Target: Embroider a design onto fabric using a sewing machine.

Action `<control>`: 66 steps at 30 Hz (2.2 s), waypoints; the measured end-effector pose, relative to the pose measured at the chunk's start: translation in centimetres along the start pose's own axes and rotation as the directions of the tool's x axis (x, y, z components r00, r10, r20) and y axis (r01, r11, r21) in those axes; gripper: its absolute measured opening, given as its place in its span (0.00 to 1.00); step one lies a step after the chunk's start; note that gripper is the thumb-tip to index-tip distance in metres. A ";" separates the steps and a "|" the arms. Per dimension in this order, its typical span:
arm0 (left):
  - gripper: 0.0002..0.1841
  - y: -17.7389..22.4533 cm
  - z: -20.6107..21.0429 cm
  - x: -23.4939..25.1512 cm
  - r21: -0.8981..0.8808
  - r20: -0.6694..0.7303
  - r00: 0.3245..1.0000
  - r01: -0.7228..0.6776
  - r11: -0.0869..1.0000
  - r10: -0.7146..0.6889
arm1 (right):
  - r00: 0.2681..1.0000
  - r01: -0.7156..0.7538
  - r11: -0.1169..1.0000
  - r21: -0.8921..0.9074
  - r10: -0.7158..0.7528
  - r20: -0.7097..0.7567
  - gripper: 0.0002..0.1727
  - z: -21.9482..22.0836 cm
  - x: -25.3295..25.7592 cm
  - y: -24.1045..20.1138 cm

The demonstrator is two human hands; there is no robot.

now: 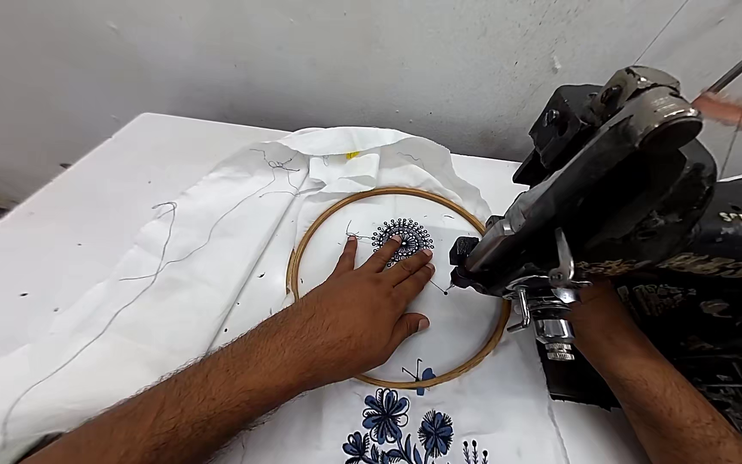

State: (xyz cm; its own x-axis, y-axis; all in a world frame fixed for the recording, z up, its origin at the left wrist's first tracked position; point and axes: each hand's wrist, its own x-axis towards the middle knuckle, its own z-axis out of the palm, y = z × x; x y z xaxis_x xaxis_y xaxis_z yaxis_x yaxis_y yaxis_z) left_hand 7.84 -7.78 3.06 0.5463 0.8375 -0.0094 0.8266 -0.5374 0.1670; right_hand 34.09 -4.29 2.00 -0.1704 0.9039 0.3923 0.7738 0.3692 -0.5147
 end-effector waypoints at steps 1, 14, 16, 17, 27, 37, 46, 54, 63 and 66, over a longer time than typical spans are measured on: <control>0.33 0.0 -0.1 -0.1 -0.001 0.002 1.000 0.002 1.000 -0.002 | 1.000 -0.021 1.000 -0.012 0.021 0.006 0.10 0.0 0.0 -0.1; 0.10 -3.9 -0.7 1.8 -0.056 -0.394 0.919 -0.042 0.998 0.017 | 0.998 0.060 0.990 -0.131 -0.058 0.017 0.07 0.2 0.3 -0.7; 0.11 -4.7 -0.8 2.0 -0.153 -0.473 0.880 -0.048 0.987 -0.030 | 0.999 0.002 0.995 -0.103 0.002 0.035 0.07 -0.1 0.5 -1.3; 0.11 -5.0 -0.8 2.2 -0.249 -0.512 0.856 -0.071 0.966 -0.070 | 0.999 -0.021 0.997 -0.081 0.024 0.044 0.06 -0.2 0.6 -1.7; 0.07 -1.1 0.6 3.0 -0.960 -0.276 0.956 -0.269 0.081 -0.098 | 0.983 -0.044 0.970 -0.238 0.085 0.165 0.07 -0.5 0.5 -3.4; 0.09 -1.0 1.4 2.3 -0.533 -0.443 0.878 -0.096 0.840 -0.181 | 0.995 0.049 0.987 -0.150 -0.036 0.089 0.15 0.7 0.2 -1.8; 0.25 -4.2 -1.5 1.6 0.040 -0.415 0.894 0.202 0.978 -0.168 | 0.998 -0.034 0.977 -0.212 0.046 0.053 0.06 -1.1 0.8 -2.7; 0.35 -0.3 0.3 0.1 -0.027 -0.033 0.998 0.049 0.998 -0.050 | 0.978 -0.073 0.950 -0.302 0.128 0.164 0.08 -1.3 0.6 -3.6; 0.35 0.1 0.0 -0.1 -0.020 0.015 0.996 0.083 0.996 -0.083 | 0.999 -0.001 0.992 -0.126 0.007 0.044 0.09 -0.5 0.0 -1.6; 0.35 0.2 -0.2 -0.1 -0.015 0.036 0.996 0.085 0.996 -0.084 | 0.999 -0.008 0.996 -0.085 0.012 0.043 0.08 -0.4 -0.1 -1.3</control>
State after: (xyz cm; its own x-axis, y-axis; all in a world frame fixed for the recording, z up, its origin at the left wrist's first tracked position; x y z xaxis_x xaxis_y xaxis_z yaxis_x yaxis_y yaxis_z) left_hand 7.87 -7.97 3.28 0.4793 0.8757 -0.0592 0.8679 -0.4628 0.1803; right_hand 33.36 -4.94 2.94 -0.1874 0.9165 0.3534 0.8244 0.3424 -0.4507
